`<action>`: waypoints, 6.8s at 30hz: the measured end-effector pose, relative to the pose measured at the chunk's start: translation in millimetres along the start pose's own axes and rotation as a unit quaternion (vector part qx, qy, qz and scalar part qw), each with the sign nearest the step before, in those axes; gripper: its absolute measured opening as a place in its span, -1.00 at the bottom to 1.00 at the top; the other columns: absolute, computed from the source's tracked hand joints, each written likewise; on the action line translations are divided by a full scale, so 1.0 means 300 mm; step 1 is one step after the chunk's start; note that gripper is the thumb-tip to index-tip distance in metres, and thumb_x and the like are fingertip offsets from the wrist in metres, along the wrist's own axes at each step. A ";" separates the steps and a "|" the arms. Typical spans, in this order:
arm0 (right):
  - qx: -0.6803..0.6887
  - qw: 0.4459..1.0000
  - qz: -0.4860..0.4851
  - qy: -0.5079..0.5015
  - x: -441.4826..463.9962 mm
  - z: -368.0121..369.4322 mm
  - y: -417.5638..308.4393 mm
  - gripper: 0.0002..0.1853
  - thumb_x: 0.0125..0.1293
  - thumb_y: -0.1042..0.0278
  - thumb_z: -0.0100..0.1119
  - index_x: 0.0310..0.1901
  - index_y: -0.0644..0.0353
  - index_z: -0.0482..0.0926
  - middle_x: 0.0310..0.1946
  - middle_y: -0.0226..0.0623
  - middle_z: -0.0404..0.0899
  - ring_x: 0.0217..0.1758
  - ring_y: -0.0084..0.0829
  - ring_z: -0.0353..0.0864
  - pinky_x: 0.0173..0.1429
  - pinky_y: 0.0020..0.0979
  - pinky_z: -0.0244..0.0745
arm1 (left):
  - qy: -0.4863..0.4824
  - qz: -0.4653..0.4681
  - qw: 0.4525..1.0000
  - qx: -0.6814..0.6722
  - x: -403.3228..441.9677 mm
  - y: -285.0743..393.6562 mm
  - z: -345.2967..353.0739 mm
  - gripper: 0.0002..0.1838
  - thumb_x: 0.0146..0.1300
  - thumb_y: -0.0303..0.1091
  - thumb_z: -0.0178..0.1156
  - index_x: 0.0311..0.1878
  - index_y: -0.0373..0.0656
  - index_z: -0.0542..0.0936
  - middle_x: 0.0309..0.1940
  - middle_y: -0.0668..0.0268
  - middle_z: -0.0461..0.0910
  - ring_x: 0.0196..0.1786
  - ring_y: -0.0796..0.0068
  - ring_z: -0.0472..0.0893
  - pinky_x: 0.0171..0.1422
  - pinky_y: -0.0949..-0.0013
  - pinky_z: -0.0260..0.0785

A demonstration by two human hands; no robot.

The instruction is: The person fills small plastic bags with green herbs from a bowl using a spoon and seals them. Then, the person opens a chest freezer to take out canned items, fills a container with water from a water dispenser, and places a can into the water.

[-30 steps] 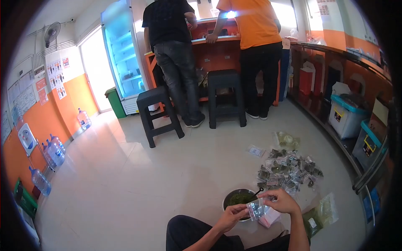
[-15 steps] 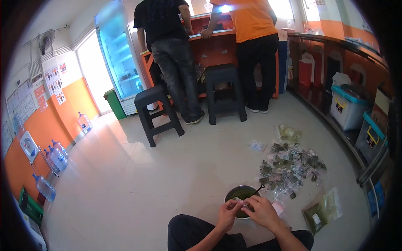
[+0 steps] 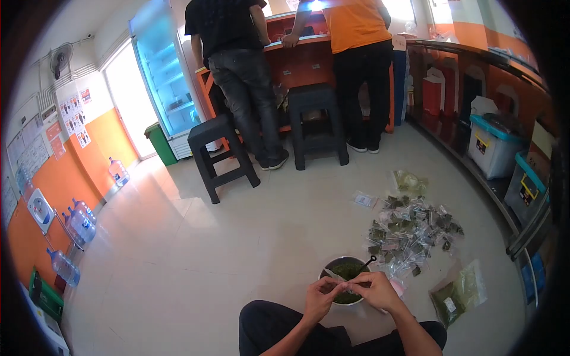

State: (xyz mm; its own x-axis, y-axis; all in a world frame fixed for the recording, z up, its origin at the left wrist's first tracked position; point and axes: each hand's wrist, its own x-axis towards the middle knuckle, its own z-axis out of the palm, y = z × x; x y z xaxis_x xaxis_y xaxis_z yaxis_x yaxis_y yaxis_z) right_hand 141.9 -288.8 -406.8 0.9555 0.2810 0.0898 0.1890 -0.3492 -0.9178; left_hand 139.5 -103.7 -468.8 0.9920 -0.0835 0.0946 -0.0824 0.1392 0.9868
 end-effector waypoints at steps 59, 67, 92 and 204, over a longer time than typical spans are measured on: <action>-0.073 0.986 -0.121 0.086 0.027 0.080 0.045 -0.67 0.14 0.57 0.36 -0.02 0.21 0.75 0.43 -0.02 0.26 0.36 -0.02 0.47 0.30 -0.18 0.51 | -0.011 0.343 0.823 0.453 0.012 0.215 -0.057 -0.64 0.10 -0.24 0.50 -0.07 -0.14 0.66 -0.24 0.34 0.71 -0.10 0.24 0.67 0.29 0.04 0.32; -0.023 0.993 -0.111 0.020 0.010 0.181 0.100 -0.83 0.09 0.59 0.37 -0.24 0.33 0.76 0.43 -0.01 0.29 0.44 -0.02 0.40 0.40 -0.15 0.43 | 0.011 0.336 0.775 0.535 0.008 -0.037 -0.051 -0.52 -0.08 -0.34 0.48 0.00 -0.04 0.60 -0.12 0.45 0.67 -0.02 0.40 0.66 0.53 -0.18 0.01; -0.103 0.993 -0.040 -0.035 0.011 0.185 0.169 -0.71 0.24 0.35 0.42 -0.05 0.30 0.72 0.54 0.04 0.15 0.48 -0.08 0.38 0.46 -0.19 0.34 | -0.017 0.346 0.803 0.485 0.011 -0.053 -0.046 -0.54 -0.05 -0.41 0.40 0.02 -0.07 0.62 -0.19 0.39 0.68 -0.05 0.41 0.67 0.33 0.11 0.33; 0.351 0.898 -0.019 0.266 0.151 -0.025 0.241 -0.88 0.47 0.56 0.14 -0.02 0.23 0.50 -0.07 -0.15 0.70 0.03 -0.29 0.72 0.15 -0.28 0.69 | -0.051 0.005 0.978 0.201 0.294 -0.260 -0.130 -0.49 -0.01 -0.29 0.61 -0.15 -0.23 0.47 -0.39 0.27 0.63 -0.29 0.48 0.62 -0.10 0.35 0.51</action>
State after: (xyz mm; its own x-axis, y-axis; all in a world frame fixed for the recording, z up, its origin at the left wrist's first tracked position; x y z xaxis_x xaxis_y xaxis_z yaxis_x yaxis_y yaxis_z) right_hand 200.5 -307.8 -466.1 0.9599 -0.2505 0.1262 0.2118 0.3525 -0.9115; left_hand 237.2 -83.5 -542.5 0.9780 -0.1845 0.0969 -0.1432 -0.2570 0.9557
